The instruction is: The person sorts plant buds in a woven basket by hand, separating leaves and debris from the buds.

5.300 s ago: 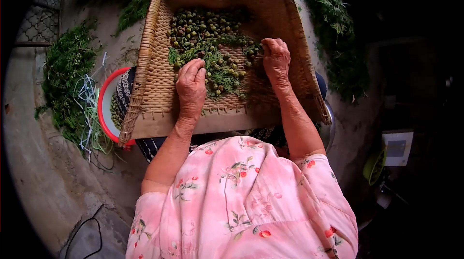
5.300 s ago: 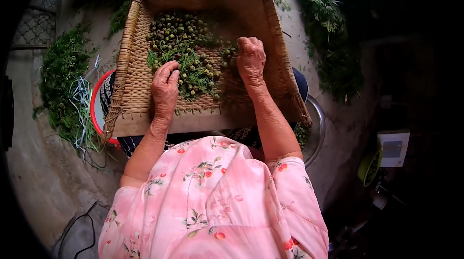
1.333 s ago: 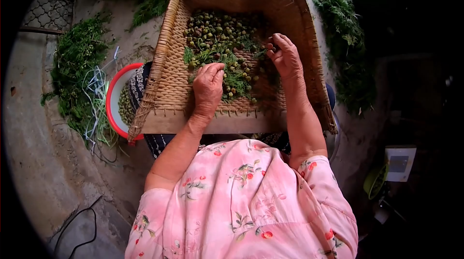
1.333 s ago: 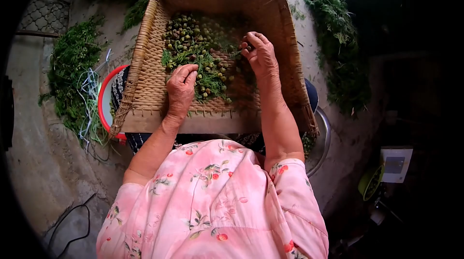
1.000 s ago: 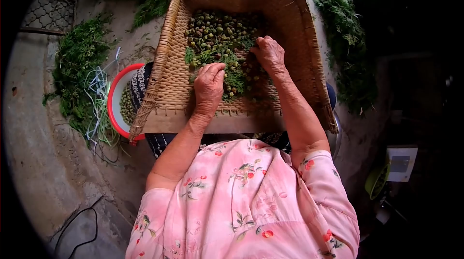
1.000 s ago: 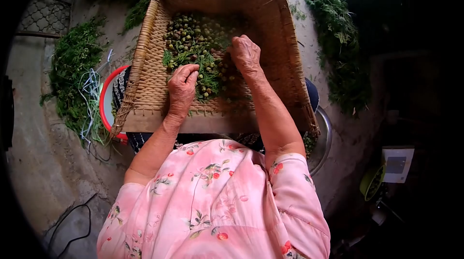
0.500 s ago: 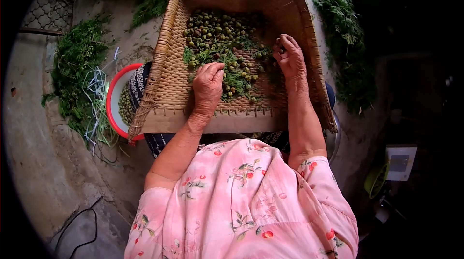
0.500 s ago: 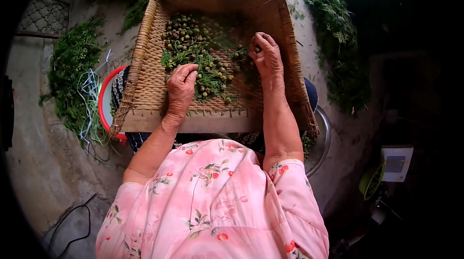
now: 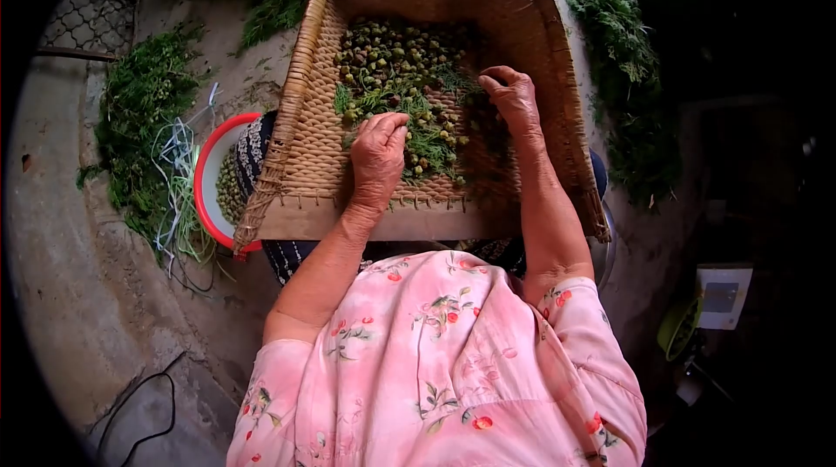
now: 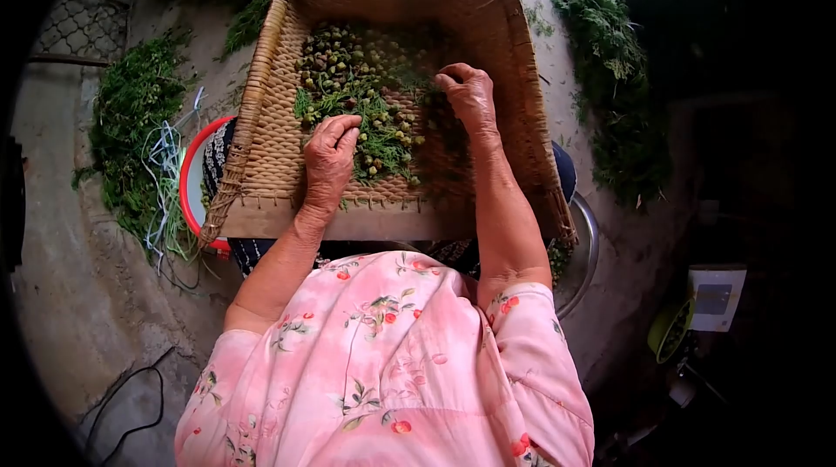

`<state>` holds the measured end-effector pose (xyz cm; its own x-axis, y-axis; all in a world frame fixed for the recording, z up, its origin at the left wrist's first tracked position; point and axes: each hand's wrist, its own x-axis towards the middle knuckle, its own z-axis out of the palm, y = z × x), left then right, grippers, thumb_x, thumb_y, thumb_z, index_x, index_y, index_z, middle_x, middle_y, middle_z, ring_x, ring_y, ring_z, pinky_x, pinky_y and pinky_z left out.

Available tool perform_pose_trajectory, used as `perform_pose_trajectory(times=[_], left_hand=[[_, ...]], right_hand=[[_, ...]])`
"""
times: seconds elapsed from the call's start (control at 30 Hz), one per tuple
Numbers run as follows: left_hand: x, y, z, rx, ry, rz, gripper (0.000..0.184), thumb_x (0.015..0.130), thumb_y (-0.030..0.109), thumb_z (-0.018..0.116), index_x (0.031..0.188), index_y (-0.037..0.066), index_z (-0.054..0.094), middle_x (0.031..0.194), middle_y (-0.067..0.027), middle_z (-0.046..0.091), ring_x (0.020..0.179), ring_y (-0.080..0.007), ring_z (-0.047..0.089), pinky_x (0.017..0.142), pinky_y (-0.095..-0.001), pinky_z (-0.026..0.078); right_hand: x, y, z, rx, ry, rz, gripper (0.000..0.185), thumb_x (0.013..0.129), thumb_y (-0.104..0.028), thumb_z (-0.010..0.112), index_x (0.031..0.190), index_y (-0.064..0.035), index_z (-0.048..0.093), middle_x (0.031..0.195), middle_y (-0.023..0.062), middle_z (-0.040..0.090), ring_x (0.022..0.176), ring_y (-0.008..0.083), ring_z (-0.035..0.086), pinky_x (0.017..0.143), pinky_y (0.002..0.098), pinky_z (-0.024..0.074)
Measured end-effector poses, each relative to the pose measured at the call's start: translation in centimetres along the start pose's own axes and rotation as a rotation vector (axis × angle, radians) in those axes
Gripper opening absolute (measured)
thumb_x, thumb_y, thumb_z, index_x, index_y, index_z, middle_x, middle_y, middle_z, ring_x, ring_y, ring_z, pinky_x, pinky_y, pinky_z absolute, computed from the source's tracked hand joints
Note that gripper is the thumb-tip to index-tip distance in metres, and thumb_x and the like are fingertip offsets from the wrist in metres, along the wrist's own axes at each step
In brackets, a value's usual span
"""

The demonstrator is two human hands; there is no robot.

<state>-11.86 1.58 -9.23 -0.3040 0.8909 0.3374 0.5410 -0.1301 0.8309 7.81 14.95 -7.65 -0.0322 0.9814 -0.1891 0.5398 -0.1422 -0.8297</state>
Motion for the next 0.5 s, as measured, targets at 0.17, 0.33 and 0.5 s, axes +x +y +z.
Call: perform_pose_trajectory(times=[0.17,0.33,0.5], left_hand=[[-0.1,0.2,0.0,-0.027,0.004,-0.04,0.015,0.079,0.003,0.063,0.094,0.004,0.066,0.092,-0.0092,0.065,0.087,-0.0257,0.06,0.078,-0.0332,0.049],[0.0,0.1,-0.1,0.0,-0.012,-0.007,0.015,0.081,0.002,0.062,0.095,0.002,0.066,0.093,-0.0094,0.066,0.086,-0.0236,0.061,0.076,-0.0312,0.049],[-0.1,0.1,0.0,-0.018,-0.012,-0.025,0.015,0.08,0.003,0.062,0.094,0.004,0.066,0.092,-0.0093,0.065,0.087,-0.0259,0.06,0.078,-0.0335,0.049]], right_hand=[[-1.1,0.8,-1.2,1.138,-0.19,0.066,0.018,0.089,-0.02,0.062,0.098,-0.0038,0.063,0.076,0.0034,0.06,0.062,0.0138,0.054,0.051,0.0285,0.0436],[-1.1,2.6,-1.2,1.564,-0.276,0.115,0.016,0.09,-0.019,0.062,0.097,-0.0052,0.064,0.08,0.0047,0.06,0.063,0.0146,0.053,0.051,0.0282,0.041],[-1.0,2.3,-1.0,0.32,-0.128,-0.102,0.016,0.086,-0.018,0.066,0.097,-0.0067,0.068,0.085,0.0034,0.058,0.068,0.0141,0.052,0.055,0.0272,0.0416]])
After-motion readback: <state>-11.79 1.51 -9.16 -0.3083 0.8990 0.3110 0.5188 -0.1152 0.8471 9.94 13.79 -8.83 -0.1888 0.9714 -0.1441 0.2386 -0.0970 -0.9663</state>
